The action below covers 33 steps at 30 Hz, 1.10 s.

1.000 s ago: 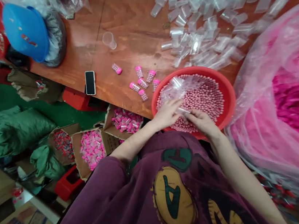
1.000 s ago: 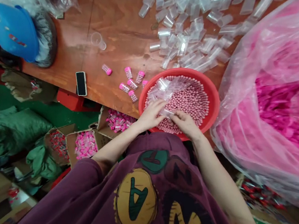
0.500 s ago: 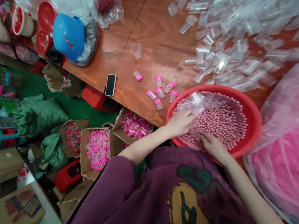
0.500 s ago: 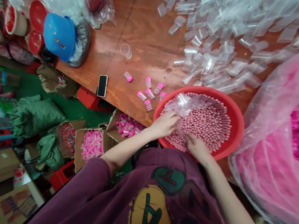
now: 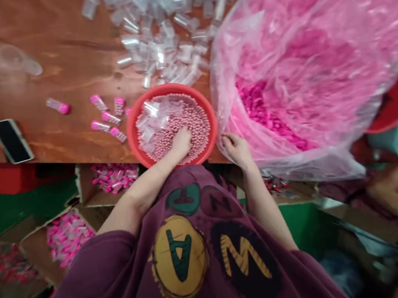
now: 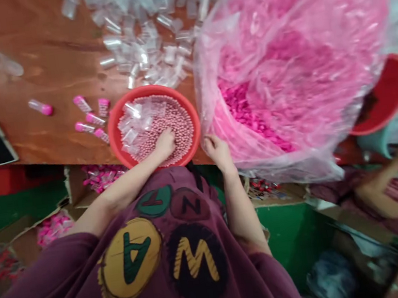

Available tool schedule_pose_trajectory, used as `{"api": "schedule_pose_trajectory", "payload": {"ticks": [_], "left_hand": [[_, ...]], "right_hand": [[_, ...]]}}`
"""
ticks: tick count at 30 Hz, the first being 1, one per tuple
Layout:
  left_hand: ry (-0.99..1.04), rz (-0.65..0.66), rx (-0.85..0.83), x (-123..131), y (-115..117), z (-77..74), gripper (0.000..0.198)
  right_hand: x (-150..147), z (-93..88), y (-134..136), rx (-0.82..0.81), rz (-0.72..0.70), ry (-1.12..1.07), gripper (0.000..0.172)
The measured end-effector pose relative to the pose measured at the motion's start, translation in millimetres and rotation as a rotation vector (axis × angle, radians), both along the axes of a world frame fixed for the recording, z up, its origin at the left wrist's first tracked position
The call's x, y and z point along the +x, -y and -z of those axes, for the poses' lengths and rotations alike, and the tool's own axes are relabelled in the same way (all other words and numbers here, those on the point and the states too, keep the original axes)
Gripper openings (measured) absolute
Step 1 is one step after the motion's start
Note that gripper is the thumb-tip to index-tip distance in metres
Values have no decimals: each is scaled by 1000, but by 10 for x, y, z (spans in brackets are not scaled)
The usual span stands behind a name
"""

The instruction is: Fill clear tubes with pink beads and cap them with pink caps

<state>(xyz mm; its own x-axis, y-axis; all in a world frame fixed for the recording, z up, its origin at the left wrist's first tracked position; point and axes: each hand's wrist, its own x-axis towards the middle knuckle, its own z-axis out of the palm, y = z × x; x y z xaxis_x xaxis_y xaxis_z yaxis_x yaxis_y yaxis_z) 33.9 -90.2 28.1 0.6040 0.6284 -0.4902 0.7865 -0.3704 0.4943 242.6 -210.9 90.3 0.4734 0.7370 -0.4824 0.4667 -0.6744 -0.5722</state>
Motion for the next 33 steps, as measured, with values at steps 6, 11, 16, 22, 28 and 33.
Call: {"api": "schedule_pose_trajectory", "payload": {"ticks": [6, 11, 16, 22, 28, 33], "left_hand": [[209, -137, -34, -353, 21, 13, 43], [458, -421, -169, -587, 40, -78, 46], [744, -689, -584, -521, 72, -250, 64], [863, -861, -964, -341, 28, -651, 55], [882, -916, -1158, -284, -83, -953, 40], [806, -992, -1159, -293, -107, -1076, 40]], "right_hand": [[1044, 100, -252, 37, 331, 354, 27], [1268, 388, -608, -100, 387, 330, 24], [1093, 623, -729, -195, 454, 359, 13], [1032, 517, -556, -237, 324, 334, 19], [883, 502, -487, -273, 290, 386, 24], [899, 433, -540, -178, 318, 486, 29]]}}
